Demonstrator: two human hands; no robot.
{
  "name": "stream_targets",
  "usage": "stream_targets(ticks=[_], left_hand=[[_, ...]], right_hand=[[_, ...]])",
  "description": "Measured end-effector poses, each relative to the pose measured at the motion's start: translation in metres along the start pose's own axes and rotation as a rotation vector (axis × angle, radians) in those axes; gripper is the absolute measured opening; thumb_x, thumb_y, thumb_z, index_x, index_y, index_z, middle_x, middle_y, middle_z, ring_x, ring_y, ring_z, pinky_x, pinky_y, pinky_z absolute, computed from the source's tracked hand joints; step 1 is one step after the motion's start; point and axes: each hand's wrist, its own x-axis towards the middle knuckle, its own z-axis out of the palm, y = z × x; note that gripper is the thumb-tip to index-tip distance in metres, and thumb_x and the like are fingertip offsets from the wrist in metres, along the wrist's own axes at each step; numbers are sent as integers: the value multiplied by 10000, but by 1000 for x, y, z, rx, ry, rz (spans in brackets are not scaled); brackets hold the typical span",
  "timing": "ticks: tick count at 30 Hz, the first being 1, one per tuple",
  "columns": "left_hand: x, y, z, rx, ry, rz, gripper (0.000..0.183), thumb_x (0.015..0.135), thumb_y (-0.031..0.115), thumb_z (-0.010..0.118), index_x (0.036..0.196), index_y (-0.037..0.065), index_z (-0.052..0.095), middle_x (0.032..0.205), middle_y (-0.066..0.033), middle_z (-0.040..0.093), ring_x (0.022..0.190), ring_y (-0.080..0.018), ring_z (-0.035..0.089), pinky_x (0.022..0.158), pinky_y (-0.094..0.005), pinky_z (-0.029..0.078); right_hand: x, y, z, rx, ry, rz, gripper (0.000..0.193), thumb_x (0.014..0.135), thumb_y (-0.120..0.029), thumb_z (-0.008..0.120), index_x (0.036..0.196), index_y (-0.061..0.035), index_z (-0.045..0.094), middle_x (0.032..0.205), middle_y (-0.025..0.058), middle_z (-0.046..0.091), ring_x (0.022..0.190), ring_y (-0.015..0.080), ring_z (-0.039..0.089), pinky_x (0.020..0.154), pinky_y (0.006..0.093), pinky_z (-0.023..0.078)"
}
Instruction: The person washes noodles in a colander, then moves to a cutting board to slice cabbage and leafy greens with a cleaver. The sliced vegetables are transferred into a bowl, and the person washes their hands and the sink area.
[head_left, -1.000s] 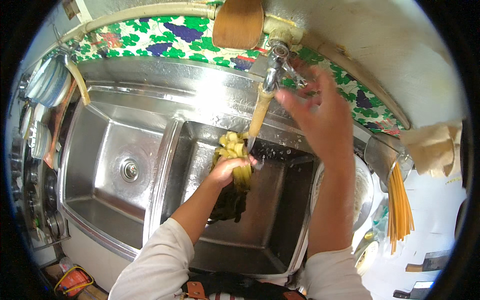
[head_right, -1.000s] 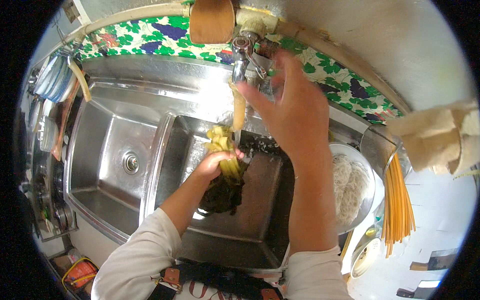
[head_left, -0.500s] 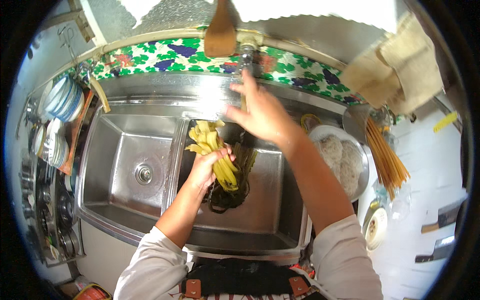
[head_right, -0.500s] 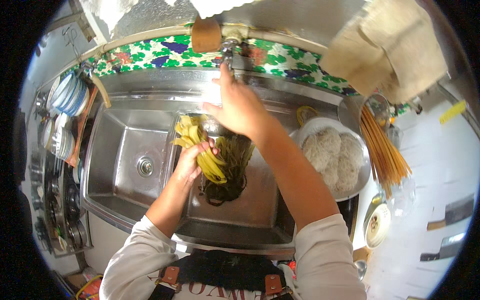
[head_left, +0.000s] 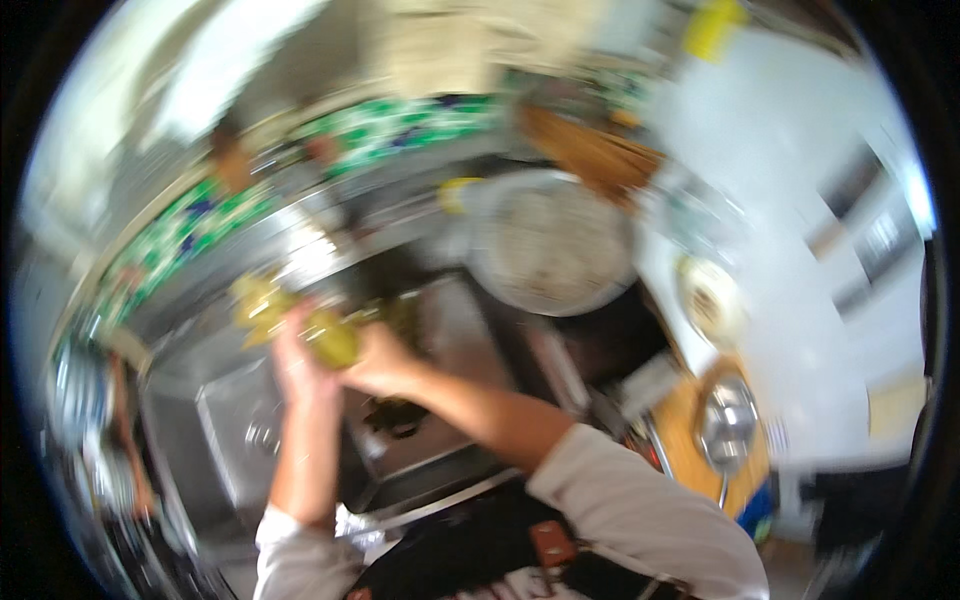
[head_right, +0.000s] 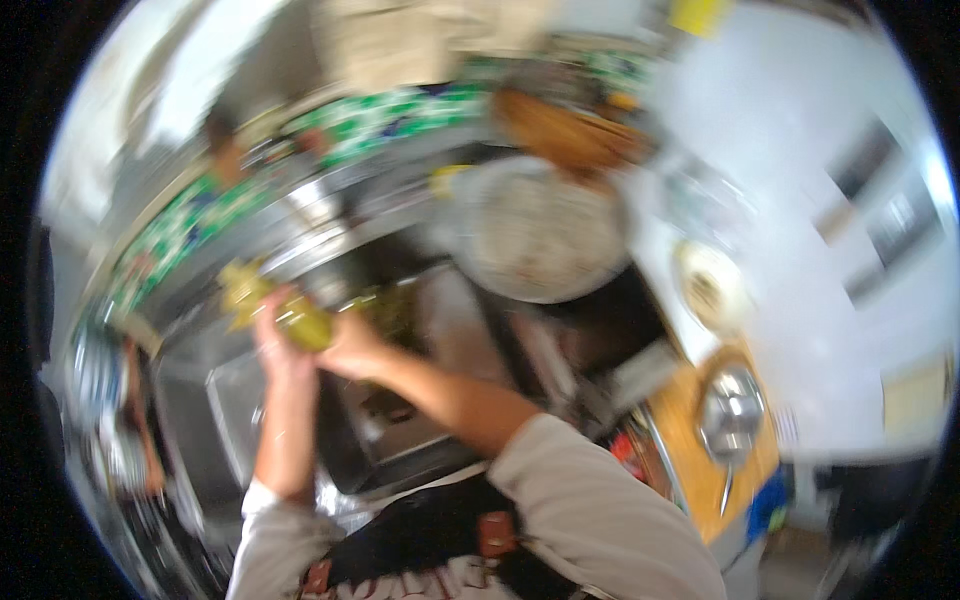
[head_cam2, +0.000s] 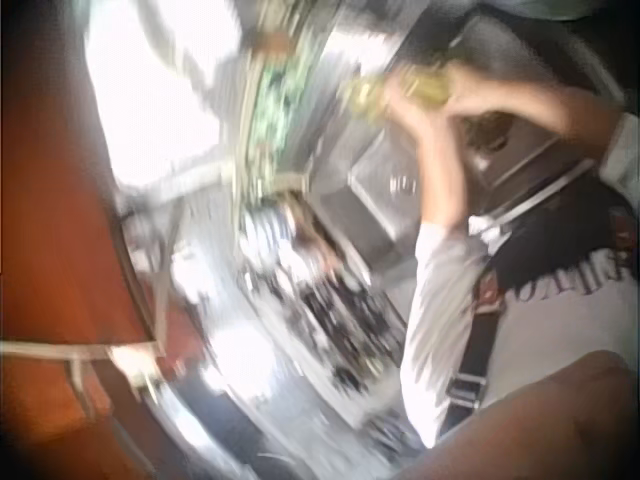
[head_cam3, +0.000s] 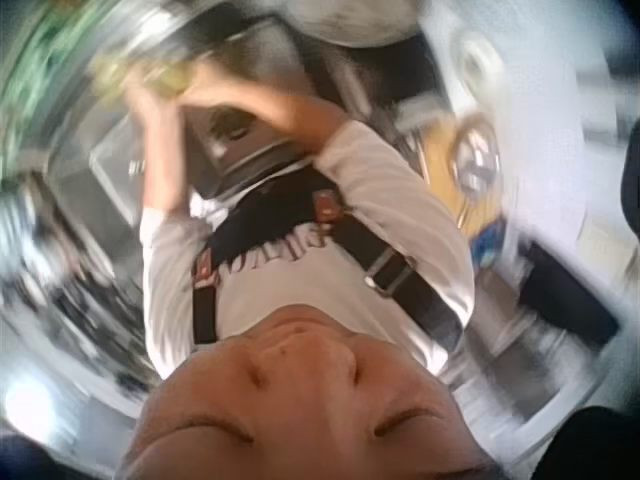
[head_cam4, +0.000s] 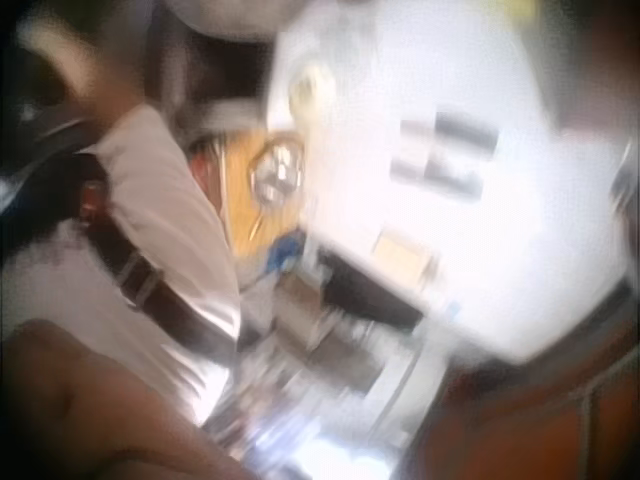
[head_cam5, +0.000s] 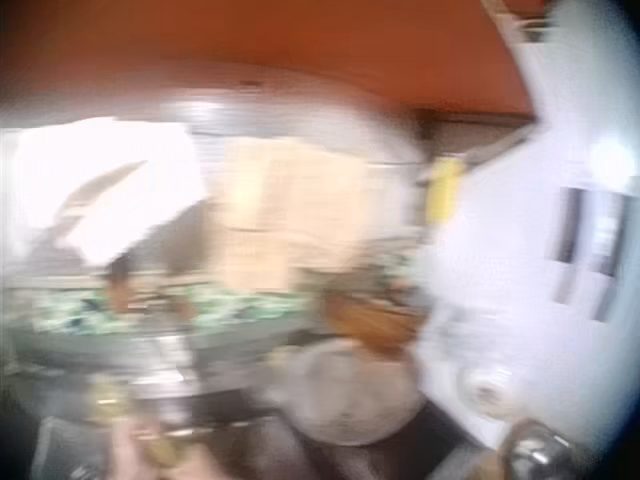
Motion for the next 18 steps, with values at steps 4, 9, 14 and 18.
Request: stream_targets(ticks=[4, 9, 14, 18], left_hand=[[1, 12, -9, 38, -70, -184, 276, 743, 260, 693, 899, 71, 567, 823, -46, 572, 748, -187, 574, 730, -331, 509], [6, 2, -19, -80, -221, -224, 207, 801, 179, 654, 916, 43, 549, 855, -36, 571, 774, -165, 575, 774, -293, 527], [16, -12, -30, -110, -331, -265, 215, 819, 190, 640, 937, 31, 554, 866, -46, 580, 772, -184, 578, 773, -315, 517], [31, -13, -36, -84, -216, -195, 238, 821, 181, 637, 980, 22, 560, 872, -70, 588, 842, -198, 586, 797, -312, 506]], right_hand=[[-17, 11, -5, -89, -72, -23, 358, 652, -178, 714, 935, 24, 630, 808, 91, 662, 691, 177, 613, 654, 346, 497], [-45, 24, -21, 60, -238, 111, 417, 644, -163, 735, 978, 39, 589, 774, 110, 654, 676, 180, 622, 662, 300, 497], [-52, 47, -16, 174, -153, 269, 389, 610, -177, 722, 912, 34, 597, 766, 118, 658, 744, 237, 622, 670, 341, 488], [-45, 58, 3, -66, 62, 98, 381, 578, -162, 716, 910, 0, 620, 771, 107, 656, 731, 238, 616, 663, 363, 479]])
